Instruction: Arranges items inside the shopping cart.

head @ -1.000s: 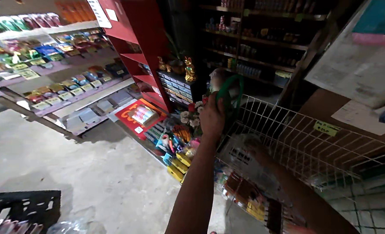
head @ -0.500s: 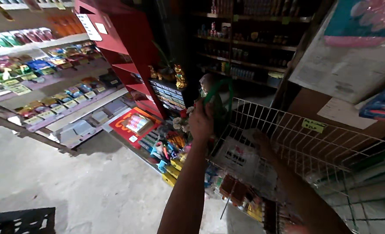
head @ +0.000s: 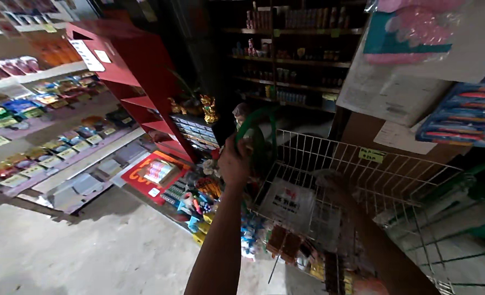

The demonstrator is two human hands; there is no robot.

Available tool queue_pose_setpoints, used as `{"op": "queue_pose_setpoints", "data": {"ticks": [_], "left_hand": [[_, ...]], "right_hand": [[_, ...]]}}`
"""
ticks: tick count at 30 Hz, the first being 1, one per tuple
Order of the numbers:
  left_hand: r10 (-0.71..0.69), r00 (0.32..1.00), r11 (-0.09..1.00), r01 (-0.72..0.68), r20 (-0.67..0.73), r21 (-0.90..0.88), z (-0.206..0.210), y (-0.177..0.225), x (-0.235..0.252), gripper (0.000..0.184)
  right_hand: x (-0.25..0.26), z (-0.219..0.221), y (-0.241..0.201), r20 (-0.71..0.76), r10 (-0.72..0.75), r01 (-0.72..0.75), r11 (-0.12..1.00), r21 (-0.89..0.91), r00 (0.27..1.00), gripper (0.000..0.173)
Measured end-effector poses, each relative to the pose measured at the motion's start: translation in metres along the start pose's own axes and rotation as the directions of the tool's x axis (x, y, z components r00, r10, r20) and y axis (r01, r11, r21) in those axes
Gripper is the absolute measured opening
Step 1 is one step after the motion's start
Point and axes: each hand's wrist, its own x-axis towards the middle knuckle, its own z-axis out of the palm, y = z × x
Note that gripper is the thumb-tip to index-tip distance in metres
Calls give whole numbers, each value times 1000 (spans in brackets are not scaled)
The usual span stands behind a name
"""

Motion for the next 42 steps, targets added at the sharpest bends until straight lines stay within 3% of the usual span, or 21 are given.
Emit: {"op": "queue_pose_setpoints", "data": {"ticks": [4,5,6,8,10,11,12,16,19,22,25,26,30,33,36,39,42], "left_hand": [[1,1000,1000,-1,-9,11,1,-1,0,42],[-1,1000,1000,1,-7,13,0,1,0,43],[-6,1000,1000,6,-4,10,0,4,1,43],[-25,1000,1000,25,6,12,-2,6,1,43],[-31,999,999,31,12,16,-3,5,-2,43],[-32,999,999,32,11,20,-3,5,-2,42],[-28,1000,999,28,11,19,-3,5,-1,42],[-13,1000,1000,13,0,4,-5,6,-2,41],[-14,1000,1000,14,-9,23,-4,5,-2,41],[-47,999,998,46,20,39,-6,6,-1,42],[-45,999,998,44,29,41,-6,5,-1,42],[-40,999,999,39,29,38,-5,4,-1,43],[-26,999,999,27,26,-25,-9,6,-1,42],[-30,999,994,33,32,-107,-11,2,0,40],[-43,998,984,49,38,-174,-11,-1,0,38],[-54,996,975,69,76,-211,-13,-1,2,38],[-53,995,972,72,88,-226,-13,-4,3,38]], "right_hand": [[-24,-34,-20,192,71,-106,978,180,979,48],[-30,-46,-28,166,103,-144,956,257,981,49],[-34,-59,-39,64,130,-143,943,299,989,49],[-33,-76,-58,-290,110,-35,967,253,951,48],[-10,-79,-61,-578,-32,101,991,88,816,48],[6,-79,-59,-639,-104,144,990,10,762,48],[21,-78,-56,-639,-148,155,987,-46,755,47],[43,-48,-49,-329,-67,33,993,-110,942,48],[32,-33,-54,-238,-7,-3,999,-44,971,43],[26,-55,-81,-383,-26,41,999,30,923,42],[46,-71,-105,-607,-171,192,981,-31,776,44],[56,-69,-105,-588,-188,189,980,-61,787,46],[64,-34,-100,-211,-120,98,989,-114,970,49],[51,-13,-109,-110,32,-13,986,165,993,44],[35,-33,-157,-194,130,-1,834,552,972,46],[36,-52,-213,-347,-46,277,706,652,937,46],[41,-48,-264,-256,-284,382,706,596,924,50]]}}
